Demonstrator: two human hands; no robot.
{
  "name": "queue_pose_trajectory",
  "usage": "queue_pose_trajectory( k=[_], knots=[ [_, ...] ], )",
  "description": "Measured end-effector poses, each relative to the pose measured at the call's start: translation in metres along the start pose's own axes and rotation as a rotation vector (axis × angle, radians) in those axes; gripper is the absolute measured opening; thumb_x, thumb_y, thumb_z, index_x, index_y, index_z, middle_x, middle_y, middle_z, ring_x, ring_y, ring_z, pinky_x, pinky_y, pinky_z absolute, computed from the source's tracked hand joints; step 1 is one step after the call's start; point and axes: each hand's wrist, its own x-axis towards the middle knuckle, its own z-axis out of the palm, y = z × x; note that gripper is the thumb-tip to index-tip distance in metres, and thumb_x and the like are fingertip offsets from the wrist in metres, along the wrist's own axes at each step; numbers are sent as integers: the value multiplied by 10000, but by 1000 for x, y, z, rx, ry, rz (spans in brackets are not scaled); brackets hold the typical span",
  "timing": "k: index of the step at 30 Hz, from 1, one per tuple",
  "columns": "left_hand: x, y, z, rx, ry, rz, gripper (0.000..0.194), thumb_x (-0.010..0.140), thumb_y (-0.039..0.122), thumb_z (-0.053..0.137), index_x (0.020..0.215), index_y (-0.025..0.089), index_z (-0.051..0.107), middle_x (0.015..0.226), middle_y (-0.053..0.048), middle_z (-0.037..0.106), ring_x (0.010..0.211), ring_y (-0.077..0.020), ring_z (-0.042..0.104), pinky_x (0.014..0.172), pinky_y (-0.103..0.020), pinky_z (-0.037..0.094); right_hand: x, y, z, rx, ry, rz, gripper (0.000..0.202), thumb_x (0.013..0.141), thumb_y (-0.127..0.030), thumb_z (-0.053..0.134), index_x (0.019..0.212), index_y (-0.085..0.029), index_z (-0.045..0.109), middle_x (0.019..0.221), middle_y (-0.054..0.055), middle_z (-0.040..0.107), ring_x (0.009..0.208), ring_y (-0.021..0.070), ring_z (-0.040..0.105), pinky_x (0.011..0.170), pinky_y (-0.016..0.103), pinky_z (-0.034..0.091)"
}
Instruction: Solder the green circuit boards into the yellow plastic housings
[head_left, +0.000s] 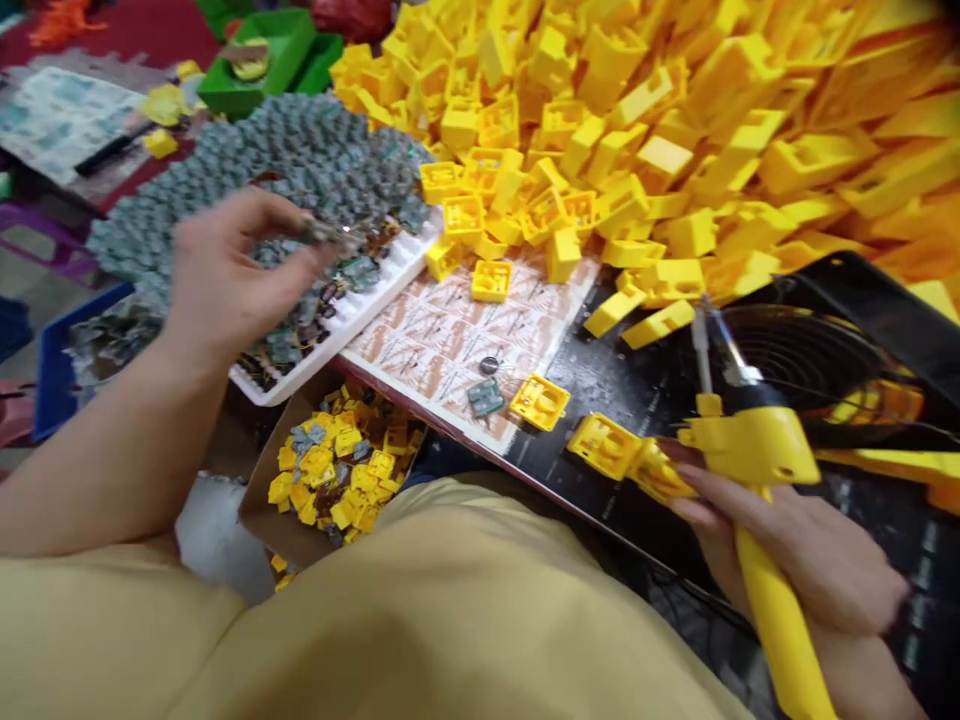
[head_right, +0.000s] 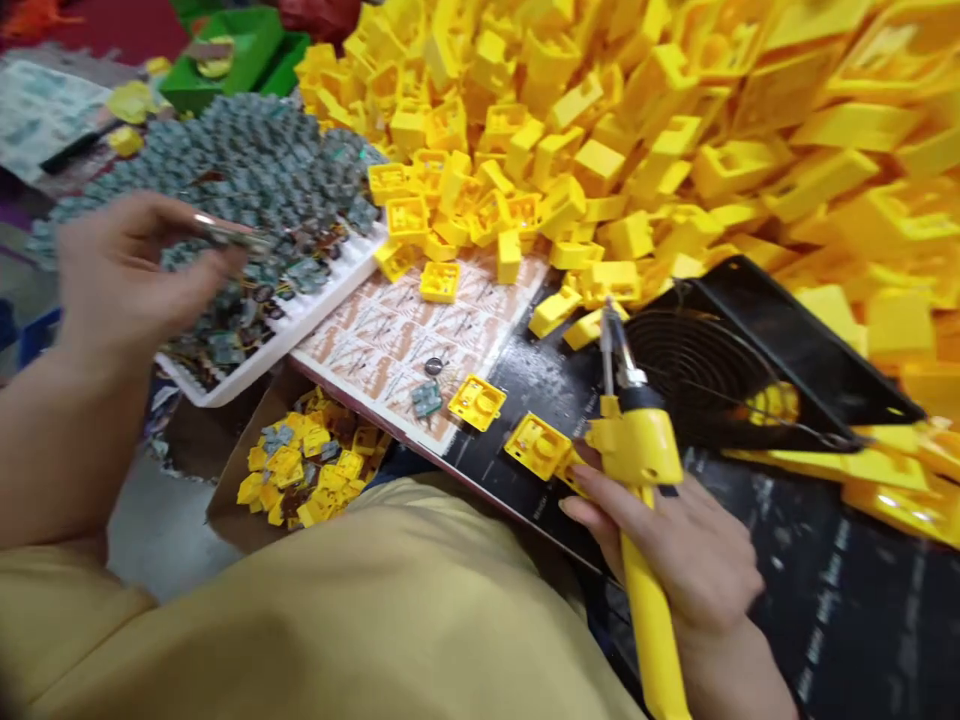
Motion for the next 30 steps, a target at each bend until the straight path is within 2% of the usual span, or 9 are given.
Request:
queue_pose_trajectory(
  k=[2,5,8,12,16,19,21,26,30],
  knots=[
    [1,20,10,-389,-63,-78,271,812,393,733,973,221,600,852,56,693,790,-102,662,733,-264,520,3,-11,-3,11,61,-36,190,956,-333,547,1086,-272,673,708,-38,716,587,134,678,541,218,525],
    [-1,62,47,-804,-594,-220,457,775,394,767,1118,207,530,599,74,644,545,-113,664,533,-215,504,18,-29,-8,81,78,-116,225,926,-194,580,1107,-306,653,708,-90,711,537,89,654,528,166,520],
    [-10,105,93,-1103,-1027,-420,414,785,365,762,1079,185,534,512,78,590,374,-77,557,402,-158,399,34,-44,-11,204,69,-169,212,884,-242,663,1088,-289,635,1074,-22,726,861,137,718,777,216,595],
    [-30,136,129,-1436,-1286,-660,244,886,336,655,1016,170,533,575,47,634,388,-65,544,473,-192,487,40,-52,-12,306,193,-116,329,804,-196,753,1072,-248,568,1017,-12,734,882,131,713,787,224,602],
    [-40,135,131,-1363,-1169,-457,384,879,396,653,1179,166,584,957,-77,747,843,-164,724,752,-288,584,35,-50,-19,265,329,19,356,765,-72,753,1031,-203,556,852,-17,736,721,95,701,709,165,581],
    [-42,139,123,-1109,-965,-123,417,847,397,690,1199,174,657,1337,-109,632,1261,-226,580,1032,-329,495,33,-51,-22,275,321,33,349,757,-78,759,1015,-205,562,856,-20,737,701,102,703,689,170,588],
    [-43,148,120,-1063,-871,-56,402,854,409,676,1182,177,684,1339,-95,635,1276,-231,569,1071,-344,471,32,-53,-21,308,303,30,337,770,-106,755,1017,-224,558,850,-40,735,691,113,705,669,192,599],
    [-51,167,132,-1345,-831,-358,341,797,471,731,937,162,757,1001,-73,767,929,-197,721,784,-290,588,30,-61,-16,299,278,39,389,763,-62,746,1047,-236,544,840,-34,733,723,122,710,681,215,601],
    [-54,165,138,-1513,-845,-546,319,723,451,800,863,169,750,915,-52,764,949,-193,715,811,-291,578,28,-62,-14,258,262,-20,399,746,-46,756,1049,-209,554,850,1,741,759,143,719,699,219,592]
  ],
)
